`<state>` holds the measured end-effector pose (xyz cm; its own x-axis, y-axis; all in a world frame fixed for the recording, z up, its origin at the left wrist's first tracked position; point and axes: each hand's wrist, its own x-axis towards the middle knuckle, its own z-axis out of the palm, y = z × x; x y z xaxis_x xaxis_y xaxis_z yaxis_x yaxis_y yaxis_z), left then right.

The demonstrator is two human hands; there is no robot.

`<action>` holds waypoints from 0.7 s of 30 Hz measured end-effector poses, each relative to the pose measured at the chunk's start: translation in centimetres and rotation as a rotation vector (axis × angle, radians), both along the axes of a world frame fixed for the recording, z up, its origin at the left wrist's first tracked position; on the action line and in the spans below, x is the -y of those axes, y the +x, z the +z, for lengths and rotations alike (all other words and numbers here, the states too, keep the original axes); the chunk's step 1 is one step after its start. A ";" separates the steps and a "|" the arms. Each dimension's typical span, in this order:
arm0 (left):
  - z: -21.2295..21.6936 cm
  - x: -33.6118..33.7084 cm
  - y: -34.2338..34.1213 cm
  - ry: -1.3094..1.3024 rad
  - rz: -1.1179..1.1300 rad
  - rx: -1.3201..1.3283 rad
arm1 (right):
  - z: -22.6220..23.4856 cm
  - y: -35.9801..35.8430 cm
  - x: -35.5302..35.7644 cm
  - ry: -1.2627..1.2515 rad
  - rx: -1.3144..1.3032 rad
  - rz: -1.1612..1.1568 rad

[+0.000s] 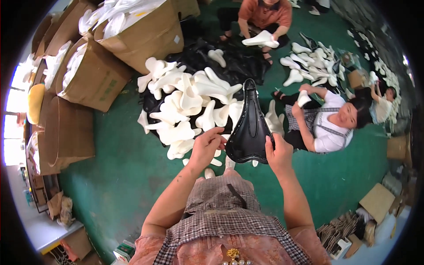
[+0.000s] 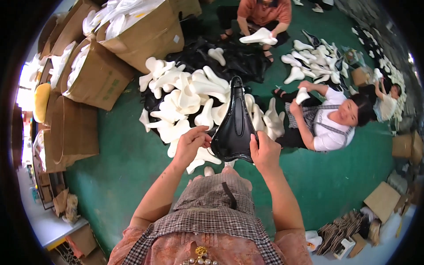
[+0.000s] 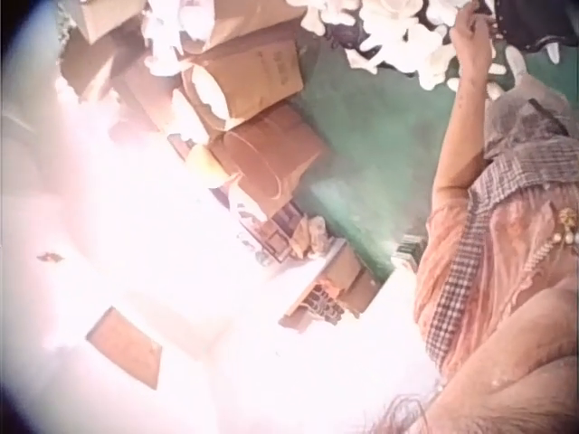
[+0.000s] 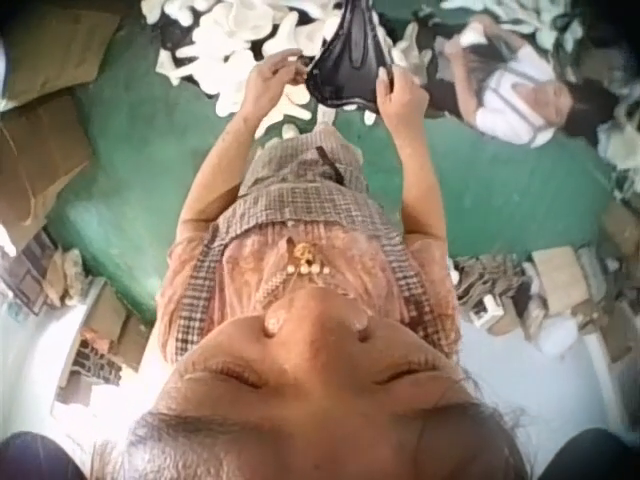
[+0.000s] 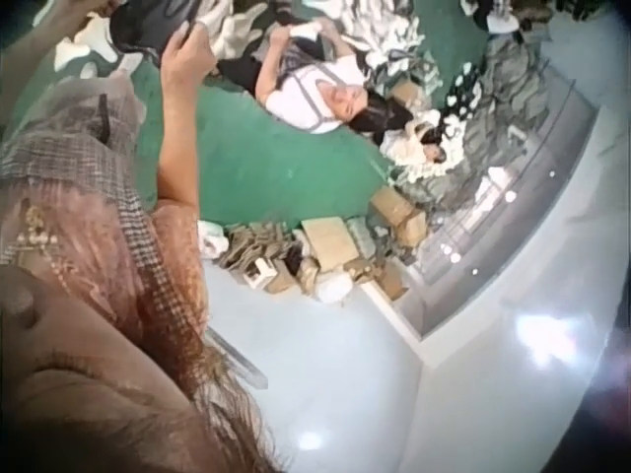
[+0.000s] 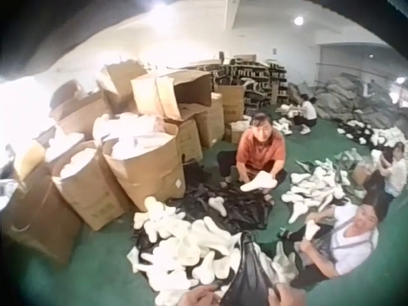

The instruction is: Picking up, inspecting, and moving bicycle seat cushions within a manufacturing facility.

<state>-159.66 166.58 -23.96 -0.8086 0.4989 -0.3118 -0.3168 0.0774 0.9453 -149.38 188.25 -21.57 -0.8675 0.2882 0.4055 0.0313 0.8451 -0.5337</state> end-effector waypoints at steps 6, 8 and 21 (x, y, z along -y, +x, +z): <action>1.4 -0.1 -1.9 -0.409 -0.070 -0.294 | 0.6 -4.0 0.5 0.049 0.009 0.188; 0.5 0.3 -1.4 -0.400 0.004 -0.266 | 0.8 -4.3 0.9 0.072 0.035 0.261; -2.1 9.3 5.6 0.220 0.131 0.179 | 3.1 -0.6 8.0 -0.371 0.120 0.405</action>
